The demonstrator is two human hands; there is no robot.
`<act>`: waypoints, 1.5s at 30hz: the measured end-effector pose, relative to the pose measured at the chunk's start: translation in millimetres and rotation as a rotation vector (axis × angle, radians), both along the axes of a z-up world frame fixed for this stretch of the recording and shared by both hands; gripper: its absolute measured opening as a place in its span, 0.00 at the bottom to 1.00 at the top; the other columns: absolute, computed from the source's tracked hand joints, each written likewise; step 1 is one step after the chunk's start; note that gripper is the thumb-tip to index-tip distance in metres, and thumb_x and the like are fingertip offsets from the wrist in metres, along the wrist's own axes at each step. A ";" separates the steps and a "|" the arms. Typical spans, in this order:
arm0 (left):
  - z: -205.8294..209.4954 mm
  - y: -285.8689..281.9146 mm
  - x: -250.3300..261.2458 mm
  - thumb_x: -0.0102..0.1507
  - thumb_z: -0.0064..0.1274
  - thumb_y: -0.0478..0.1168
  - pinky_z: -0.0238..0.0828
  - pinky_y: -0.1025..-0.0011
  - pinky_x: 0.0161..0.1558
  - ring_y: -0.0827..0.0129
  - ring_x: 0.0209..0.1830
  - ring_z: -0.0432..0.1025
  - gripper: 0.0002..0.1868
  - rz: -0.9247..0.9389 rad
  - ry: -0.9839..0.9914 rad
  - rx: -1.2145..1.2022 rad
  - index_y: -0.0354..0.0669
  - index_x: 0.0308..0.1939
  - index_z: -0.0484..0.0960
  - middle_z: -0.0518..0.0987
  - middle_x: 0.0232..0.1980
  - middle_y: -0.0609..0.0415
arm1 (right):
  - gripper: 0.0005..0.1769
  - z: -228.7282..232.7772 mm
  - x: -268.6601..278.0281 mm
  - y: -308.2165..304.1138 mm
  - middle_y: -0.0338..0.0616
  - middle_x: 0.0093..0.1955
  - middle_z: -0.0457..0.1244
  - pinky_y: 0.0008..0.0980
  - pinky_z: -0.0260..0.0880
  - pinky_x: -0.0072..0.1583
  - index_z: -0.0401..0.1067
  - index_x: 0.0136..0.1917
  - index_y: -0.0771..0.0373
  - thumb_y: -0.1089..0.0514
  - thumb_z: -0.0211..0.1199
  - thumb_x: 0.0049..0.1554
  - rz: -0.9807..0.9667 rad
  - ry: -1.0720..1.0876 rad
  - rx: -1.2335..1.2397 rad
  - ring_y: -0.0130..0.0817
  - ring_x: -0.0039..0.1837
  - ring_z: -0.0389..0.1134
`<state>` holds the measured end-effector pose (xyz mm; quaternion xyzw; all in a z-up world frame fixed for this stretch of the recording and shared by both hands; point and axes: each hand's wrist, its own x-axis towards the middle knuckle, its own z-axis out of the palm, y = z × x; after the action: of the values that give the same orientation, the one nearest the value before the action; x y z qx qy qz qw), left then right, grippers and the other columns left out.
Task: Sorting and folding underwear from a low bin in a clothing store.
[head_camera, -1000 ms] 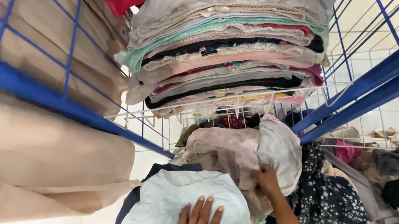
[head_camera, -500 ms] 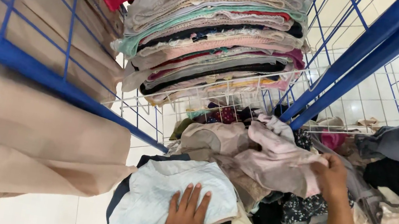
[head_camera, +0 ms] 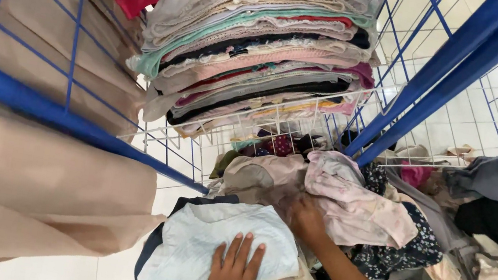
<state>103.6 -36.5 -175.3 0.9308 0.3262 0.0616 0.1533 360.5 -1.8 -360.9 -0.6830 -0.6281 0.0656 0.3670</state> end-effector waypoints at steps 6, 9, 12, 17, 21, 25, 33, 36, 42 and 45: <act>-31.0 1.2 -6.7 0.57 0.61 0.64 0.42 0.32 0.64 0.35 0.76 0.47 0.52 -0.017 -0.039 0.068 0.38 0.76 0.60 0.55 0.77 0.30 | 0.24 -81.3 20.6 86.1 0.47 0.53 0.70 0.45 0.76 0.48 0.74 0.60 0.59 0.59 0.67 0.48 -0.253 1.198 -0.547 0.45 0.48 0.73; -46.4 7.5 -12.0 0.58 0.60 0.66 0.44 0.31 0.63 0.35 0.76 0.47 0.53 -0.008 -0.036 0.089 0.38 0.76 0.60 0.55 0.76 0.30 | 0.24 -107.7 32.1 89.9 0.44 0.53 0.72 0.33 0.74 0.50 0.78 0.60 0.64 0.56 0.70 0.51 -0.279 1.180 -0.504 0.31 0.50 0.73; -50.3 8.1 -11.9 0.58 0.59 0.67 0.45 0.31 0.64 0.36 0.77 0.49 0.53 -0.008 -0.071 0.138 0.39 0.76 0.61 0.56 0.76 0.30 | 0.21 -112.5 45.0 90.9 0.47 0.49 0.72 0.35 0.73 0.46 0.79 0.58 0.65 0.55 0.73 0.52 -0.234 0.986 -0.694 0.35 0.45 0.72; -44.5 8.8 -6.6 0.57 0.59 0.67 0.45 0.31 0.64 0.35 0.76 0.49 0.52 -0.018 -0.099 0.153 0.39 0.75 0.61 0.57 0.76 0.30 | 0.19 -133.2 52.5 73.3 0.41 0.48 0.73 0.31 0.72 0.46 0.81 0.58 0.62 0.55 0.70 0.53 -0.043 0.711 -0.768 0.29 0.44 0.71; -29.0 5.6 -4.2 0.56 0.62 0.64 0.43 0.31 0.64 0.33 0.76 0.47 0.53 -0.021 -0.062 0.081 0.38 0.75 0.61 0.55 0.77 0.29 | 0.20 -132.2 57.3 46.5 0.38 0.46 0.68 0.29 0.61 0.42 0.81 0.63 0.63 0.63 0.65 0.57 -0.024 1.412 -0.618 0.26 0.41 0.64; -9.8 1.3 -4.5 0.56 0.64 0.62 0.41 0.31 0.65 0.34 0.77 0.46 0.53 -0.032 -0.042 0.026 0.36 0.76 0.60 0.54 0.77 0.29 | 0.21 -45.4 72.5 21.4 0.38 0.49 0.70 0.28 0.68 0.49 0.78 0.62 0.63 0.70 0.59 0.56 -0.151 1.580 -0.482 0.26 0.45 0.67; 13.1 -8.0 -5.1 0.57 0.61 0.57 0.42 0.37 0.68 0.40 0.77 0.49 0.47 0.022 -0.158 0.076 0.38 0.74 0.62 0.58 0.77 0.34 | 0.17 65.5 110.3 -3.3 0.45 0.48 0.70 0.37 0.72 0.52 0.78 0.59 0.68 0.72 0.61 0.57 0.124 1.866 0.079 0.34 0.46 0.70; 10.5 -12.3 -12.6 0.60 0.59 0.58 0.42 0.39 0.69 0.39 0.76 0.50 0.45 0.009 -0.181 0.107 0.37 0.74 0.61 0.59 0.76 0.33 | 0.13 172.9 83.4 -12.4 0.46 0.51 0.71 0.34 0.72 0.58 0.77 0.56 0.68 0.72 0.59 0.58 0.098 1.661 0.115 0.33 0.51 0.72; 23.8 -2.7 -48.3 0.70 0.35 0.62 0.51 0.53 0.74 0.50 0.78 0.60 0.40 0.332 -1.058 -0.932 0.38 0.77 0.57 0.63 0.79 0.40 | 0.15 328.0 -59.4 -50.0 0.42 0.48 0.69 0.35 0.70 0.56 0.83 0.52 0.60 0.67 0.66 0.52 0.723 0.449 -0.263 0.36 0.53 0.70; 19.5 -2.5 -81.2 0.67 0.36 0.62 0.60 0.48 0.68 0.49 0.72 0.64 0.41 0.473 -1.509 -1.388 0.39 0.76 0.56 0.64 0.76 0.40 | 0.13 318.2 -149.5 -78.0 0.46 0.53 0.69 0.36 0.66 0.63 0.78 0.58 0.61 0.64 0.64 0.60 1.093 0.267 -0.477 0.42 0.59 0.68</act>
<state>22.5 -39.0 -155.8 0.2713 0.2833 0.4533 0.8004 211.0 -79.8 -42.7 -0.3111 -0.8042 0.4683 0.1929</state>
